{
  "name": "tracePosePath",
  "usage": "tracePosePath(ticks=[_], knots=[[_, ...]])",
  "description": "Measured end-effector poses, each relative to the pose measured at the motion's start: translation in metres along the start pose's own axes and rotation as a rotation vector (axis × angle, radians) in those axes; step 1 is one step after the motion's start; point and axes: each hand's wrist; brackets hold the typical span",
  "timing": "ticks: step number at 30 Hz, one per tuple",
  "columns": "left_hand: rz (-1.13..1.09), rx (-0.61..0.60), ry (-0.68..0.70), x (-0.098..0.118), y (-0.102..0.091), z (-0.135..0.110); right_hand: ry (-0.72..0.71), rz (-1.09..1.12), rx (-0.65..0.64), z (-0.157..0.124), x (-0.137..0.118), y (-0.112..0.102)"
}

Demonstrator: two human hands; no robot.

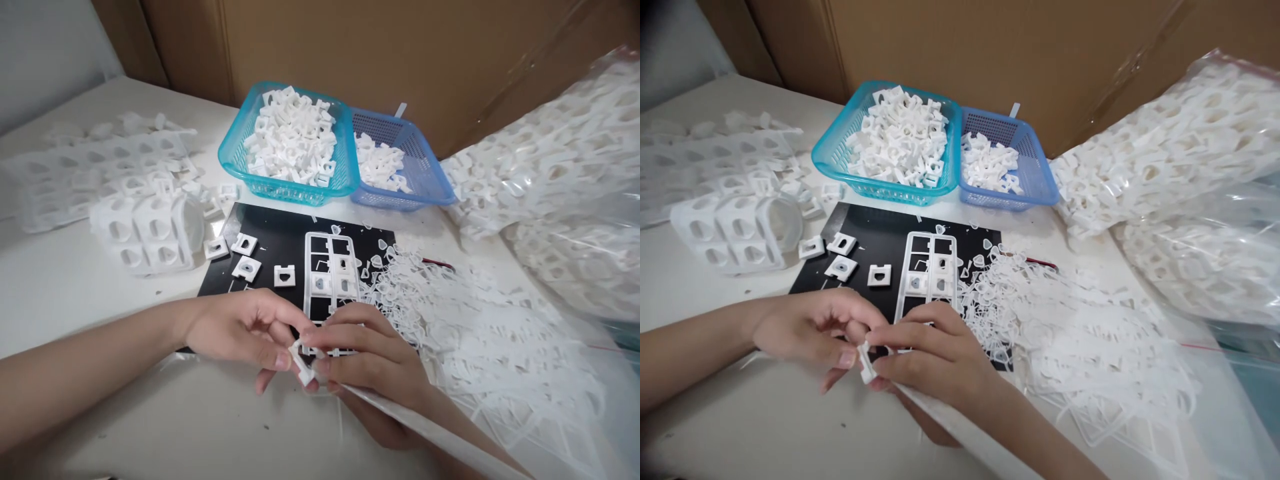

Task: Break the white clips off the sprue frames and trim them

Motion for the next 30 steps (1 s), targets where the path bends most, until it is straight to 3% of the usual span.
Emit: tracePosePath(ticks=[7,15,30], knots=[[0.303,0.246,0.237,-0.007,0.011,0.0,0.068,-0.05,0.153,0.002,-0.009,-0.003],[0.609,0.363,0.172,-0.008,0.013,-0.001,0.172,-0.13,0.212,0.004,-0.014,0.003],[0.735,0.43,0.205,-0.012,0.012,0.001,0.204,-0.25,0.138,-0.002,-0.012,0.01]])
Point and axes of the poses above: each hand's wrist, its own z-axis towards the middle knuckle, its own y-axis out of the palm, x = y × z, and after that the axes turned 1 degree about x, right-handed
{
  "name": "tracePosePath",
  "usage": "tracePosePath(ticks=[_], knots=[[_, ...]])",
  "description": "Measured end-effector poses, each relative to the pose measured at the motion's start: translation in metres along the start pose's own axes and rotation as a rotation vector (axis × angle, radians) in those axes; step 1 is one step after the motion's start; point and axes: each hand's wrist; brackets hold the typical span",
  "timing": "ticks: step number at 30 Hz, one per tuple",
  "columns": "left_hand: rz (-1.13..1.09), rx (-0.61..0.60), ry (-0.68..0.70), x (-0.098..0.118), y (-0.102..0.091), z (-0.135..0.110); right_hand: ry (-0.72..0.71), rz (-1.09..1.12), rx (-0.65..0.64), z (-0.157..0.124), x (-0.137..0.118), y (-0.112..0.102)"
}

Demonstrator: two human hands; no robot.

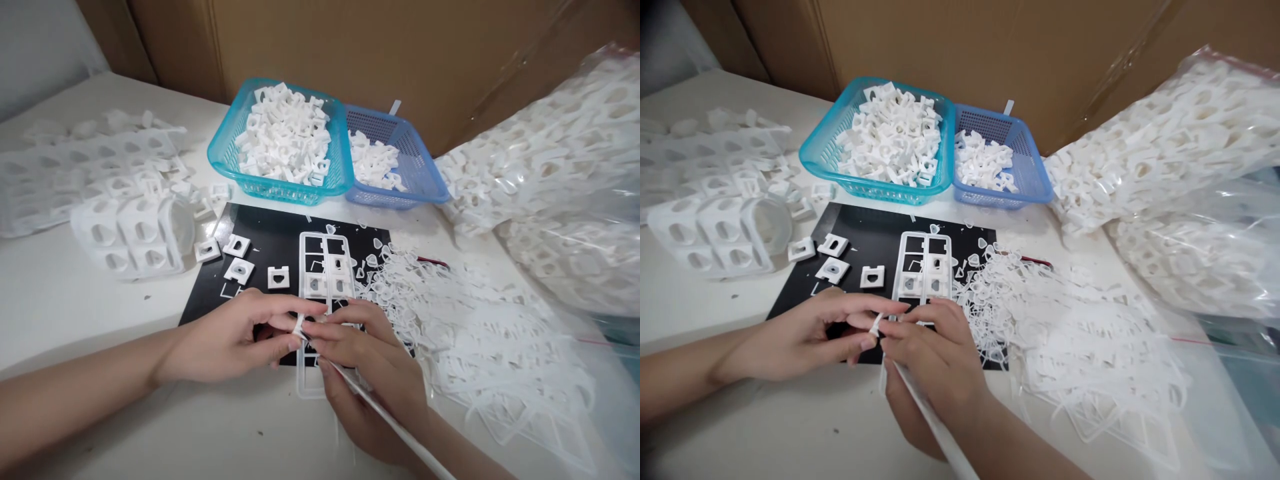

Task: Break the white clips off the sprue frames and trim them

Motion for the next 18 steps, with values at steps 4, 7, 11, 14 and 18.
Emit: tracePosePath(ticks=[4,7,11,14,18], knots=[[0.012,0.004,-0.018,0.002,0.0,0.0,0.007,-0.019,0.0,0.001,-0.001,0.001],[0.0,0.011,-0.033,0.003,0.0,0.001,0.004,-0.044,-0.01,0.001,-0.002,0.001],[-0.001,0.04,-0.047,0.003,0.002,0.002,0.016,-0.086,-0.006,-0.001,-0.004,0.003],[0.017,0.06,-0.073,0.003,0.004,0.003,0.041,-0.139,0.004,-0.007,-0.004,0.01],[0.037,0.085,-0.099,0.004,0.007,0.003,0.023,-0.216,0.069,-0.017,0.0,0.026]])
Point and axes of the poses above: each hand's wrist, its own z-axis towards the middle knuckle, its own y-axis out of the palm, x = y × z, and after that the axes turned 1 degree about x, right-handed
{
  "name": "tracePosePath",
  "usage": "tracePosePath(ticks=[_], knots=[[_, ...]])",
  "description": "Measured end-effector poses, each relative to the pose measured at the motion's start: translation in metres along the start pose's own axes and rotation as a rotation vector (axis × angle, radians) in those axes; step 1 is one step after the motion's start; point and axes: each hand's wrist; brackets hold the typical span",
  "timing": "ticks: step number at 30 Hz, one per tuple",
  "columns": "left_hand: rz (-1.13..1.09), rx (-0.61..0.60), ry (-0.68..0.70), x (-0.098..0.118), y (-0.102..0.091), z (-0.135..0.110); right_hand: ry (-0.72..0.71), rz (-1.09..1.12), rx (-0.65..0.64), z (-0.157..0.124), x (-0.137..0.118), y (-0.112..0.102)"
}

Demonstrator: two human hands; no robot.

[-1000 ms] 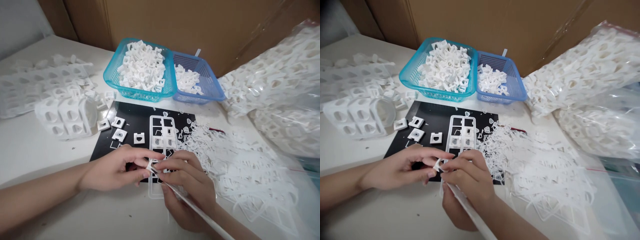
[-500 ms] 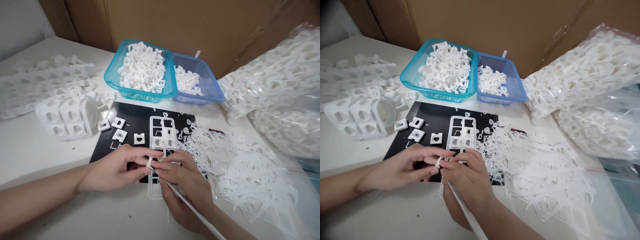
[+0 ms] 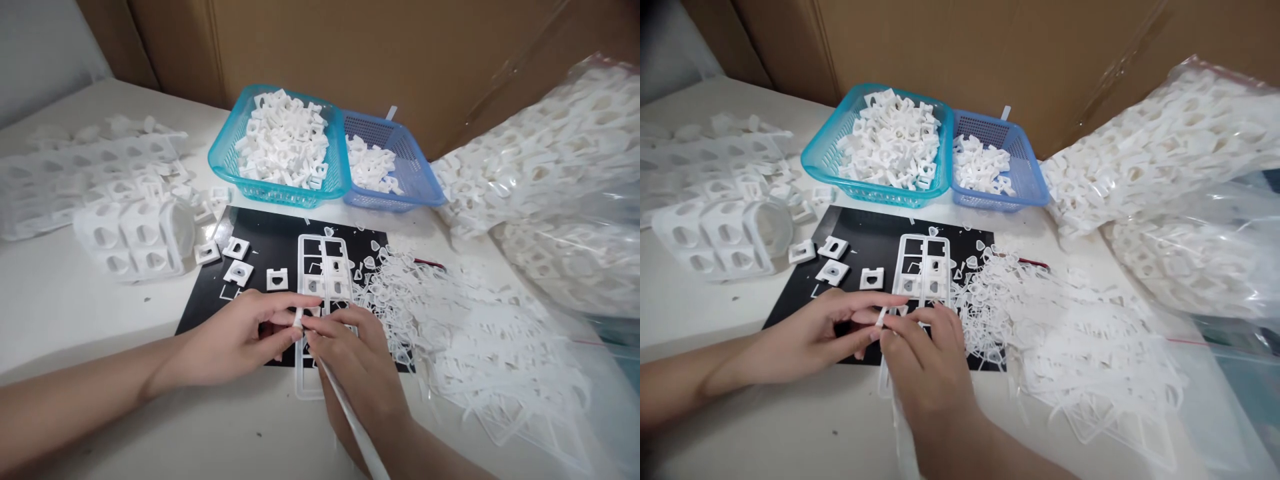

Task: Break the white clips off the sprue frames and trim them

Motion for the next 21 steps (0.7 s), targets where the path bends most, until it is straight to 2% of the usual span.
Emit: tracePosePath(ticks=[4,9,12,21], knots=[[-0.013,0.016,-0.007,0.001,0.0,0.0,0.063,0.054,-0.017,-0.003,0.004,0.004],[-0.045,0.019,-0.019,-0.001,-0.001,-0.001,0.136,0.278,-0.136,0.011,0.006,-0.02],[-0.03,0.004,-0.006,-0.001,-0.002,-0.001,0.158,0.363,-0.154,0.017,0.007,-0.029],[-0.011,-0.009,0.008,-0.001,-0.002,-0.001,0.144,0.305,-0.194,0.016,0.01,-0.025]])
Point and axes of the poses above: each hand's wrist, its own z-axis towards the middle knuckle, its own y-axis out of the palm, x = y × z, and after that the axes turned 1 degree about x, right-handed
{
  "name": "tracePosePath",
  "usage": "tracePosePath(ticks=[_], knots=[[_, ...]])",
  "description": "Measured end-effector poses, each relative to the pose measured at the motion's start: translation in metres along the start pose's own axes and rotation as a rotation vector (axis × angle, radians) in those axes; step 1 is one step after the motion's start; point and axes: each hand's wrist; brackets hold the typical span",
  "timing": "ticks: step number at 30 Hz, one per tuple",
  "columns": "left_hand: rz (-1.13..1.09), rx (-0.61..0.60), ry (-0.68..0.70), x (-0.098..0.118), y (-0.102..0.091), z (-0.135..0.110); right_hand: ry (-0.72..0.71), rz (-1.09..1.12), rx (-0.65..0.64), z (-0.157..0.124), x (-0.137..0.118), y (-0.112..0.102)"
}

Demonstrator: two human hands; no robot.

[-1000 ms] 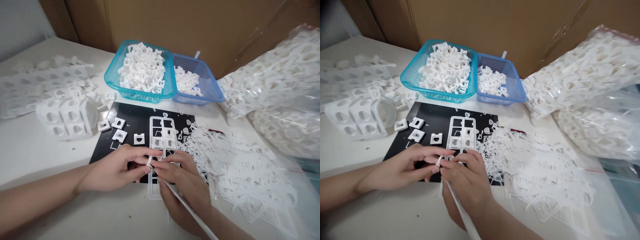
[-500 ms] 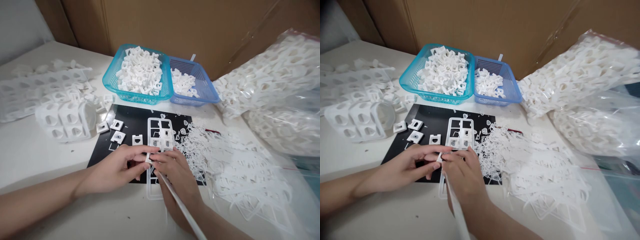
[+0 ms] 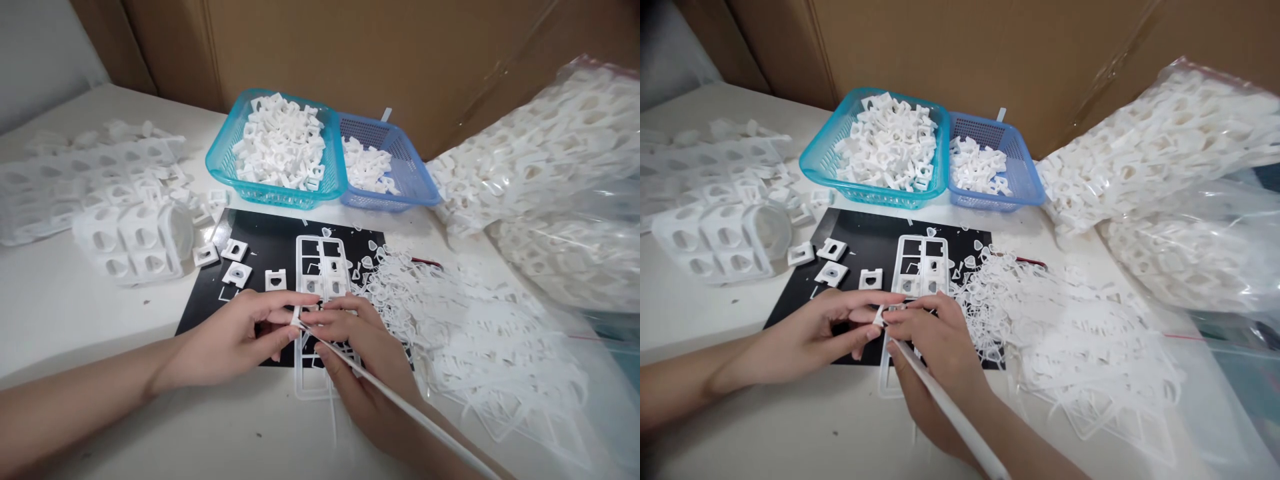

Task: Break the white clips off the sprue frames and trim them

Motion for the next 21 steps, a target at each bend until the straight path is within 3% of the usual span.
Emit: tracePosePath(ticks=[8,13,17,21], knots=[[0.013,0.039,-0.027,-0.002,0.001,-0.002,-0.073,-0.079,-0.014,-0.001,0.002,0.003],[-0.025,0.035,-0.074,0.0,0.001,0.0,-0.183,-0.115,0.16,-0.004,0.013,0.018],[-0.018,0.04,-0.082,0.001,0.001,0.0,-0.09,-0.114,0.056,-0.011,0.021,0.025],[-0.042,0.033,-0.085,0.001,0.001,0.0,-0.081,-0.107,0.055,-0.018,0.031,0.033]])
Point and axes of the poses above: each hand's wrist, its own z-axis towards the middle knuckle, its own y-axis out of the palm, x = y × z, and after that the axes turned 1 degree about x, right-handed
